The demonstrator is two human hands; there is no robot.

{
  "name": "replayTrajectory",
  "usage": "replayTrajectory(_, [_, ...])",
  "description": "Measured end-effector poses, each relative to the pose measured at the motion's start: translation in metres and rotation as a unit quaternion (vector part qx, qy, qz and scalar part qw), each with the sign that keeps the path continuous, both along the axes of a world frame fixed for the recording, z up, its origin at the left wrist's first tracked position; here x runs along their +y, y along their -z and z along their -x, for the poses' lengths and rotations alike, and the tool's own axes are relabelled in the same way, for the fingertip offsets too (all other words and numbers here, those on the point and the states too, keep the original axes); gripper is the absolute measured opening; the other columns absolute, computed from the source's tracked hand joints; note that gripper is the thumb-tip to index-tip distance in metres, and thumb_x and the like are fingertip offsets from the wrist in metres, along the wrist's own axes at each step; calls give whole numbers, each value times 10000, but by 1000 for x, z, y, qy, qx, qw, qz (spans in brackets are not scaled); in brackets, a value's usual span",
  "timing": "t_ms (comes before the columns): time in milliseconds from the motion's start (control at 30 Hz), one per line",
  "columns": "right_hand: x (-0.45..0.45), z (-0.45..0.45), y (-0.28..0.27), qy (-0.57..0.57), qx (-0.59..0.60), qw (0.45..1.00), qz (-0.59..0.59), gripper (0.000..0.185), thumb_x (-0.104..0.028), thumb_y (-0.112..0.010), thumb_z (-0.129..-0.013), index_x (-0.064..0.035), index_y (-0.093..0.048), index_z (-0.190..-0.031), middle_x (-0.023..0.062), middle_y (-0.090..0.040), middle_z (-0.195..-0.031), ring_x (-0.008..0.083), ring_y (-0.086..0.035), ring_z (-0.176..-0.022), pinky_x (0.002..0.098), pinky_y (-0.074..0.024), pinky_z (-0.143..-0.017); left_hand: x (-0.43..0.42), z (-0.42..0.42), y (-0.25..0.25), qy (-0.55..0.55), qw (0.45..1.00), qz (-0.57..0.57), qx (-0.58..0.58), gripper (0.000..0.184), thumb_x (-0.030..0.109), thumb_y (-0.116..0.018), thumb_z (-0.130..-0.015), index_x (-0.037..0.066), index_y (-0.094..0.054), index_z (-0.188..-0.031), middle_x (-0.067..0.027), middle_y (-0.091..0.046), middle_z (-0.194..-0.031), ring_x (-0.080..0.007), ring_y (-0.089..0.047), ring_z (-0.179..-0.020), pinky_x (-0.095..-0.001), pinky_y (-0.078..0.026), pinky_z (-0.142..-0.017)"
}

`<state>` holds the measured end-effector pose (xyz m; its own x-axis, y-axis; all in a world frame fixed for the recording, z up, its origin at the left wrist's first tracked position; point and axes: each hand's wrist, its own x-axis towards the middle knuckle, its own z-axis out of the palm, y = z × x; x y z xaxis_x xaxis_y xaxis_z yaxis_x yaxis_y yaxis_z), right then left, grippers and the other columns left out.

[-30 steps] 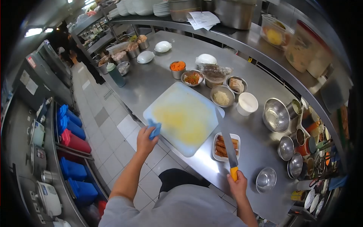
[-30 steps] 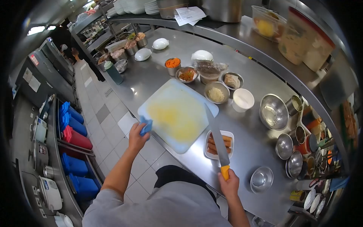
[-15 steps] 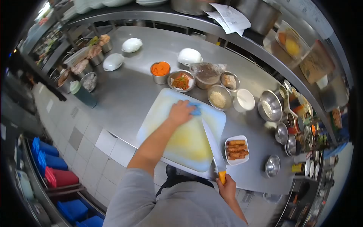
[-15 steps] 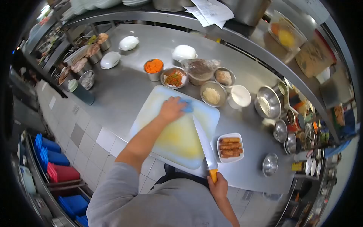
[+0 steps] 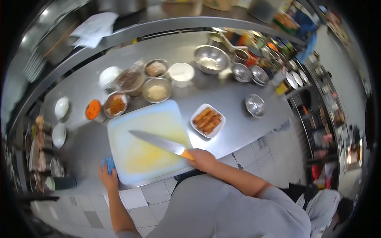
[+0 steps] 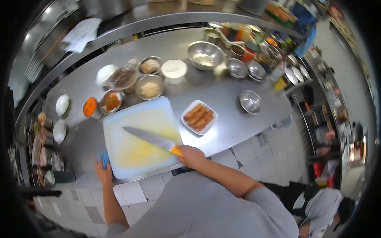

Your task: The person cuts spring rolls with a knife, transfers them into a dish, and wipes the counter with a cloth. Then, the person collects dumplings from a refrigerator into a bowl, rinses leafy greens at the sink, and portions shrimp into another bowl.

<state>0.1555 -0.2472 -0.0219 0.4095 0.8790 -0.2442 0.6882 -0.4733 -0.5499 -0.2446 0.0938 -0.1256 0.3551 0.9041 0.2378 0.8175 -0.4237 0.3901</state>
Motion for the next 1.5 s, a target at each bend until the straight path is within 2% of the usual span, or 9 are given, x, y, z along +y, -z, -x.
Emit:
replayTrajectory(200, [22, -8, -6, -25, -16, 974, -226, 435, -289, -741, -943, -33, -598, -1264, 172, -591, -1244, 382, -629, -1056, 442, -533, -946, -131, 56, 1, -117, 993, 10, -27, 478, 171, -672, -878, -24, -649, -1314, -266, -650, -1271, -401, -616, -1186, -496, -483, -1050])
replayTrajectory(267, [8, -20, -5, -11, -73, 953, -292, 413, -291, -740, -957, -22, -587, -1231, 165, -577, -1220, 365, -621, -1016, 428, -543, -906, -162, 55, -29, -150, 891, 267, -335, 422, 141, -630, -898, -58, -658, -1269, -179, -725, -1095, -304, -710, -992, -432, -572, -913])
replayTrajectory(400, [-31, -64, 61, 457, 107, 830, -303, 329, -363, -618, -1060, -58, -498, -1039, 48, -567, -797, 164, -593, -660, 340, -500, -561, -201, 23, -89, -214, 764, 403, -457, 374, 109, -597, -903, -73, -669, -1222, -116, -740, -975, -231, -722, -820, -355, -598, -758])
replayTrajectory(433, [-36, -77, 81, 539, 234, 765, -262, 355, -376, -595, -1063, -47, -489, -1141, 60, -560, -796, 175, -592, -612, 353, -514, -514, -204, -1, -112, -163, 776, 399, -459, 368, 105, -593, -907, -73, -670, -1220, -126, -740, -987, -234, -722, -821, -355, -598, -749])
replayTrajectory(600, [-34, -100, 54, 416, 488, 751, -156, 390, -312, -558, -1047, 20, -472, -1233, 142, -647, -881, 242, -681, -651, 375, -604, -546, -182, -94, -160, 17, 832, 405, -380, 408, 90, -632, -898, -81, -651, -1268, -139, -735, -1028, -233, -718, -872, -358, -594, -802])
replayTrajectory(733, [-42, -112, 50, 492, 505, 693, -149, 327, -213, -465, -1048, 71, -525, -1198, 192, -685, -968, 279, -715, -707, 390, -615, -557, -181, -191, -174, 162, 809, 420, -378, 383, 80, -668, -925, -46, -652, -1287, -108, -728, -1077, -176, -677, -929, -311, -546, -857])
replayTrajectory(967, [-186, -51, 57, 521, 400, 727, -198, 278, -137, -437, -1005, 64, -594, -1117, 156, -693, -836, 243, -693, -646, 367, -556, -520, -229, -327, -157, 361, 819, 337, -294, 409, 139, -730, -953, -38, -631, -1308, -143, -649, -1282, -236, -617, -1146, -372, -481, -1029])
replayTrajectory(1233, [-369, 93, 35, 766, 300, 487, -294, 259, -119, -419, -998, 31, -589, -1123, 132, -667, -829, 213, -667, -622, 342, -551, -514, -276, -406, -111, 534, 839, 108, -12, 501, 221, -767, -870, 1, -665, -1307, -295, -421, -1563, -485, -437, -1405, -507, -376, -1176])
replayTrajectory(1500, [-495, 229, 28, 896, 108, 163, -400, 246, -142, -422, -1023, 34, -589, -1059, 134, -653, -764, 206, -642, -573, 347, -517, -478, -248, -463, -27, 652, 750, 73, 82, 501, 218, -711, -891, -46, -600, -1302, -255, -624, -1303, -442, -557, -1242, -493, -416, -1116])
